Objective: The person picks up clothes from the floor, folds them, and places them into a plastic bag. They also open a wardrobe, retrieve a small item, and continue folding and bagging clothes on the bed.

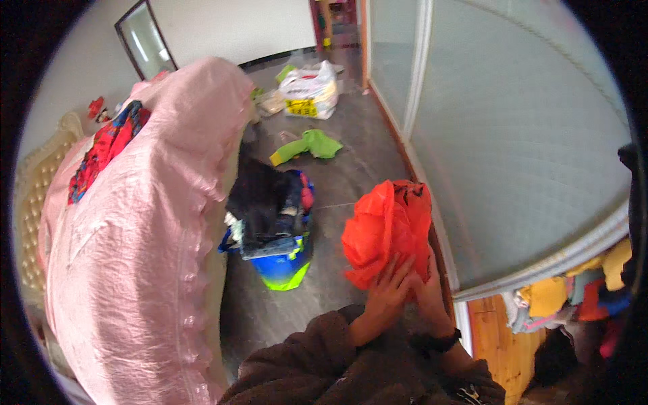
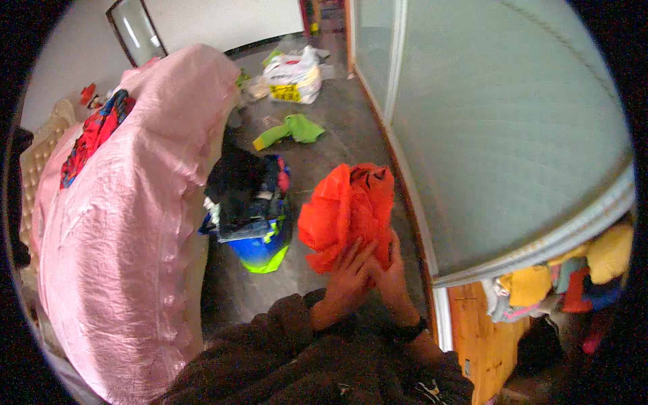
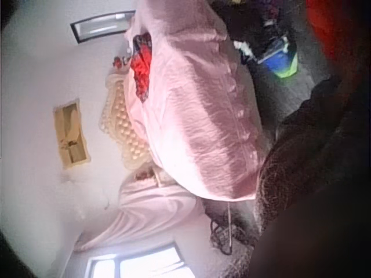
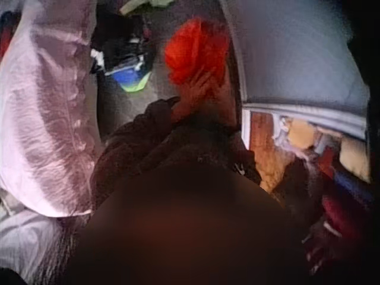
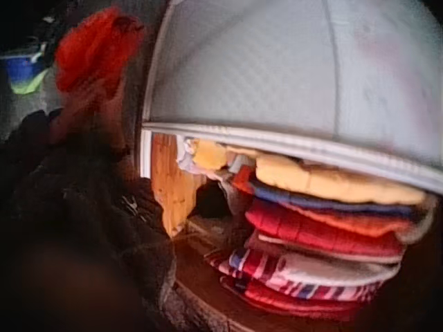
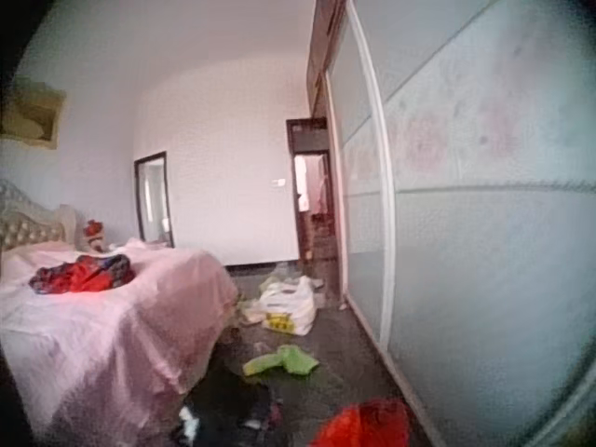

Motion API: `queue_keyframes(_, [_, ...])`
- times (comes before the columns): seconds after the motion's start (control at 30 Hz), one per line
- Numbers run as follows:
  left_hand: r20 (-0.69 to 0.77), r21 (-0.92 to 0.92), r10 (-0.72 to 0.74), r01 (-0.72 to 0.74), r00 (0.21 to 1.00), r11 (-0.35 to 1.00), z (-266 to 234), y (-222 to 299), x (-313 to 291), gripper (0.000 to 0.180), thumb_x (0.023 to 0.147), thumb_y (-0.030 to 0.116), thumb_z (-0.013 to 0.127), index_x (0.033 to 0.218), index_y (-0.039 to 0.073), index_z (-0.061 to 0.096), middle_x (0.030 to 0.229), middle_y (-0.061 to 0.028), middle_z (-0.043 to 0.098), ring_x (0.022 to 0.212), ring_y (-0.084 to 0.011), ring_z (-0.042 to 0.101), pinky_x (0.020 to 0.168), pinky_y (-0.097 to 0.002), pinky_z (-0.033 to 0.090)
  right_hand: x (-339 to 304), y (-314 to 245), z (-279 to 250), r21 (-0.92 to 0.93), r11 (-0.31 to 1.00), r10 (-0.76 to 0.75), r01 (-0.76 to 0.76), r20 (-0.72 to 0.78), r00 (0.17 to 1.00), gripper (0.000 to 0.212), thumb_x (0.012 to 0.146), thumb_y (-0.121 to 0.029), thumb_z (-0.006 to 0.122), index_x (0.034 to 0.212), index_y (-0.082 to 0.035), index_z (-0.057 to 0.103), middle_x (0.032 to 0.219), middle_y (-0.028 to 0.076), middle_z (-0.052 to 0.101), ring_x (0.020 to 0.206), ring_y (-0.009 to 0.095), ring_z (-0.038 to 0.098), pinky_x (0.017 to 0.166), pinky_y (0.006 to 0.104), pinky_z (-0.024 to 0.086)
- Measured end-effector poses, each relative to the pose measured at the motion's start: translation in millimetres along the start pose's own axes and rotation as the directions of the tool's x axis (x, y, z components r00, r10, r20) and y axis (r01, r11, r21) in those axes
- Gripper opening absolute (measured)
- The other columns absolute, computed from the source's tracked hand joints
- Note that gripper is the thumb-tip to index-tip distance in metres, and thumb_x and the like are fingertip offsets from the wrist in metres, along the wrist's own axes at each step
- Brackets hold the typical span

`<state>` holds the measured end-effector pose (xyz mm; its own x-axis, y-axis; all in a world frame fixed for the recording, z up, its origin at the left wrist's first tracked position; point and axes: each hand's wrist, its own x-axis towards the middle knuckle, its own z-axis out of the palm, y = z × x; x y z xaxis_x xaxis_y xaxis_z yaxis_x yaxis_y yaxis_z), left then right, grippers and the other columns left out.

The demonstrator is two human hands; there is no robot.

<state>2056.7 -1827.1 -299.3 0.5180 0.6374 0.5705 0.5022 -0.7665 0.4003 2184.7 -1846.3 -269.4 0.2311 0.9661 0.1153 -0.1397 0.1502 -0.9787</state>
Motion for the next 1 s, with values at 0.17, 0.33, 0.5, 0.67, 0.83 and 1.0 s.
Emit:
queue_keyframes(0.17, [-0.233,-0.368,-0.204,0.108,0.951,0.924,22,45,26,0.056,0.082,0.014,0.067,0.133,0.005,0.047,0.149,-0.0221,0.036,0.138,-0.0366,0.036,0.111,-0.0489,0.029,19,-6,-47,0.307,0.950,0.149,-0.059,-0.279,0.949,0.042,0.098,-0.021,0.057,0.133,0.001,0.049,0.121,0.010,0.060,0.107,0.019,0.058,0.092,0.0340,0.048])
queue_keyframes(0.33, [-0.021,-0.860,-0.890,0.445,0.455,0.248,22,43,3,0.067,0.087,0.021,0.067,0.144,0.002,0.037,0.139,-0.0222,0.047,0.131,-0.0356,0.043,0.103,-0.0465,0.039,14,-12,-75,0.284,0.930,0.291,-0.233,-0.185,0.939,0.044,0.098,-0.024,0.055,0.134,-0.001,0.048,0.125,0.011,0.058,0.112,0.024,0.057,0.096,0.0397,0.048])
queue_keyframes(0.5, [0.218,-0.590,-0.838,0.751,0.501,0.295,23,58,-27,0.065,0.087,0.018,0.069,0.142,0.000,0.038,0.127,-0.0237,0.056,0.117,-0.0323,0.055,0.095,-0.0402,0.045,7,-23,-99,0.661,0.657,0.322,-0.362,0.188,0.928,0.047,0.099,-0.031,0.049,0.136,-0.002,0.046,0.133,0.010,0.054,0.116,0.031,0.056,0.099,0.0443,0.047])
queue_keyframes(0.67, [-0.072,-0.715,-0.955,0.653,0.286,0.250,35,90,-54,0.045,0.089,0.021,0.067,0.126,-0.001,0.053,0.105,-0.0176,0.065,0.094,-0.0236,0.063,0.082,-0.0368,0.050,-37,-6,-89,0.652,0.546,0.492,-0.526,0.258,0.832,0.047,0.100,-0.032,0.048,0.136,-0.003,0.046,0.133,0.009,0.055,0.116,0.030,0.056,0.099,0.0440,0.047])
queue_keyframes(0.83, [-0.109,-0.699,-0.985,0.694,0.138,0.174,30,91,-125,0.019,0.094,0.017,0.062,0.101,-0.001,0.066,0.075,-0.0040,0.063,0.073,-0.0133,0.059,0.070,-0.0317,0.050,-86,-17,-106,0.474,0.702,0.603,-0.532,0.002,0.797,0.045,0.098,-0.032,0.054,0.135,-0.007,0.047,0.134,0.008,0.054,0.119,0.025,0.055,0.098,0.0416,0.048])
queue_keyframes(1.0, [0.256,-0.959,-0.967,-0.127,-0.011,-0.252,-61,54,-153,0.031,0.099,0.031,0.052,0.112,0.004,0.062,0.104,-0.0085,0.065,0.095,-0.0223,0.062,0.083,-0.0387,0.051,-102,-81,-161,-0.006,0.777,0.622,-0.629,-0.142,0.770,0.041,0.096,-0.026,0.059,0.131,-0.005,0.051,0.131,0.008,0.056,0.118,0.022,0.055,0.099,0.0383,0.046])
